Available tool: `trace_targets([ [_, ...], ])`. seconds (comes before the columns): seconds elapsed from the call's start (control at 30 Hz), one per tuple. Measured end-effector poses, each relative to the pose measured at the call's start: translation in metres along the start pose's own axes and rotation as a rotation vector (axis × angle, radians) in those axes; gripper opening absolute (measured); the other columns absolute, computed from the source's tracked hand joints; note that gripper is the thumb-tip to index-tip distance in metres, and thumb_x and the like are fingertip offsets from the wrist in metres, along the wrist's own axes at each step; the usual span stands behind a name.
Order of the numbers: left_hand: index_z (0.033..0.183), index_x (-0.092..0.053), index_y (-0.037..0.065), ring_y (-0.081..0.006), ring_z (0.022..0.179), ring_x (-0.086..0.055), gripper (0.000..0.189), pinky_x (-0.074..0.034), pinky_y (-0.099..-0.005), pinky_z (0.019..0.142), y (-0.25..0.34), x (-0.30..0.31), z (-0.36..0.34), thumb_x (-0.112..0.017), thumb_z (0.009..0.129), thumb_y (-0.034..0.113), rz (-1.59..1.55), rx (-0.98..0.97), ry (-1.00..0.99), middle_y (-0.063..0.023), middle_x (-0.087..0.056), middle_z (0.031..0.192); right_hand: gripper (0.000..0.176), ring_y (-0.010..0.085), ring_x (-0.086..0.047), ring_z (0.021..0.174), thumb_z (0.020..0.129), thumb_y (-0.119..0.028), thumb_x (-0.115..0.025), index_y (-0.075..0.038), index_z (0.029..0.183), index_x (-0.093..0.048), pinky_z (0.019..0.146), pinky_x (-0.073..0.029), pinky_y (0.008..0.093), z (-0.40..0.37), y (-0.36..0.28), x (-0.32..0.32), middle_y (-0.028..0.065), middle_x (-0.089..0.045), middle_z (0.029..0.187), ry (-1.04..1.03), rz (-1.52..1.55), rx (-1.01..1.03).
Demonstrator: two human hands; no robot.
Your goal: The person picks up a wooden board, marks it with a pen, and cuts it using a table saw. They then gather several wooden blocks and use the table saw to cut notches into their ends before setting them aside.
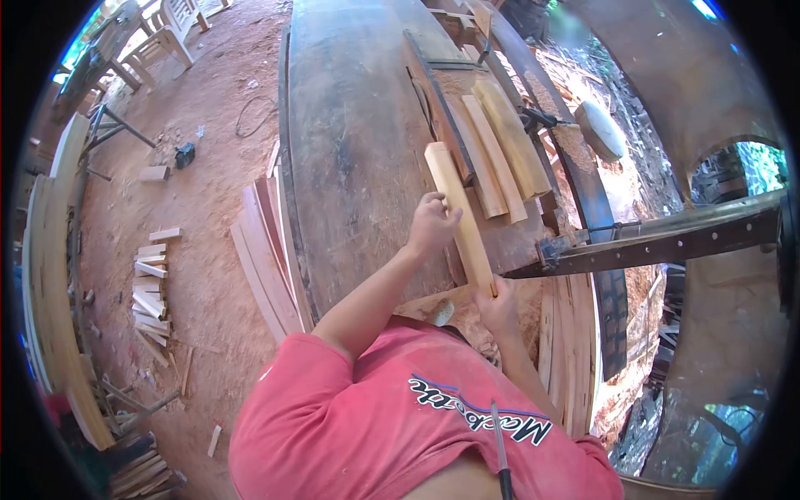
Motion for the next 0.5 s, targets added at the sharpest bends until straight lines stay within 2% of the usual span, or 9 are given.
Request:
trace_targets([
  [0.03,0.078,-0.066,-0.009,-0.0403,0.123,-0.058,0.038,-0.050,-0.0407,0.098,0.003,-0.001,0.002,-0.071,0.089,0.026,0.068,0.012,-0.181,-0.0296,-0.046,0.146,0.064,0.0372,-0.060,0.102,0.077,-0.023,-0.078,-0.001,0.132,-0.055,0.089,-0.048,0.0442,0.006,0.001,-0.003,0.0226,-0.060,0.109,0.117,-0.102,-0.029],
  [0.07,0.078,-0.066,-0.009,-0.0403,0.123,-0.058,0.038,-0.050,-0.0407,0.098,0.001,-0.003,0.004,-0.071,0.089,0.026,0.055,0.015,-0.186,-0.0296,-0.046,0.146,0.060,0.0386,-0.059,0.100,0.078,-0.021,-0.077,-0.002,0.132,-0.056,0.088,-0.048,0.0454,0.010,0.002,-0.003,0.0233,-0.059,0.108,0.232,-0.208,-0.056],
  [0.1,0.076,-0.064,-0.009,-0.0446,0.129,-0.052,0.039,-0.045,-0.0433,0.104,0.000,-0.008,0.003,-0.070,0.089,0.027,0.158,0.000,-0.270,-0.0298,-0.034,0.153,0.060,0.0386,-0.059,0.100,0.078,-0.021,-0.077,-0.002,0.132,-0.056,0.088,-0.048,0.0454,0.013,0.003,-0.005,0.0233,-0.059,0.108,0.231,-0.223,-0.061],
  [0.13,0.075,-0.063,-0.009,-0.0489,0.135,-0.046,0.041,-0.041,-0.0458,0.110,-0.003,-0.014,0.002,-0.069,0.090,0.028,0.262,-0.013,-0.354,-0.0299,-0.022,0.160,0.061,0.0393,-0.059,0.098,0.080,-0.020,-0.075,-0.005,0.136,-0.055,0.085,-0.048,0.0459,0.015,-0.011,-0.006,0.0237,-0.058,0.107,0.289,-0.221,0.042],
  [0.17,0.075,-0.063,-0.010,-0.0540,0.141,-0.031,0.043,-0.026,-0.0509,0.119,-0.007,-0.015,0.005,-0.066,0.092,0.029,0.209,-0.036,-0.388,-0.0286,-0.007,0.163,0.062,0.0399,-0.059,0.096,0.082,-0.019,-0.074,-0.007,0.140,-0.054,0.083,-0.049,0.0463,0.017,-0.023,-0.006,0.0241,-0.057,0.105,0.345,-0.216,0.146],
  [0.2,0.075,-0.063,-0.010,-0.0540,0.141,-0.031,0.043,-0.026,-0.0509,0.119,-0.011,-0.015,0.007,-0.066,0.092,0.029,0.200,-0.031,-0.387,-0.0286,-0.007,0.163,0.062,0.0399,-0.059,0.096,0.082,-0.019,-0.074,-0.007,0.140,-0.054,0.083,-0.049,0.0463,0.019,-0.026,-0.003,0.0241,-0.057,0.105,0.340,-0.225,0.144],
  [0.27,0.076,-0.063,-0.010,-0.0520,0.145,-0.024,0.044,-0.016,-0.0514,0.123,-0.011,-0.013,0.014,-0.064,0.093,0.030,0.150,-0.010,-0.399,-0.0296,-0.009,0.163,0.066,0.0418,-0.057,0.096,0.087,-0.018,-0.069,-0.013,0.149,-0.046,0.085,-0.048,0.0471,0.029,-0.026,-0.006,0.0233,-0.055,0.102,0.102,-0.336,0.028],
  [0.4,0.080,-0.066,-0.010,-0.0498,0.147,-0.019,0.043,-0.014,-0.0528,0.123,-0.013,-0.009,0.032,-0.061,0.095,0.030,0.158,-0.019,-0.426,-0.0320,-0.008,0.162,0.068,0.0422,-0.057,0.093,0.088,-0.018,-0.068,-0.015,0.152,-0.043,0.085,-0.048,0.0475,0.046,-0.033,-0.001,0.0224,-0.052,0.099,0.027,-0.382,0.074],
  [0.5,0.086,-0.070,-0.010,-0.0482,0.148,-0.020,0.043,-0.014,-0.0559,0.122,-0.019,-0.012,0.046,-0.058,0.096,0.030,0.211,-0.062,-0.440,-0.0373,-0.006,0.159,0.067,0.0427,-0.057,0.091,0.088,-0.017,-0.067,-0.013,0.151,-0.044,0.083,-0.049,0.0481,0.062,-0.041,-0.001,0.0230,-0.051,0.099,-0.024,-0.391,0.085],
])
Point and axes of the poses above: each hand's wrist, its own z-axis towards the middle knuckle, its own x-axis out of the back of the hand, y = z × x, the point moved 3 cm from there along z, towards the middle knuckle
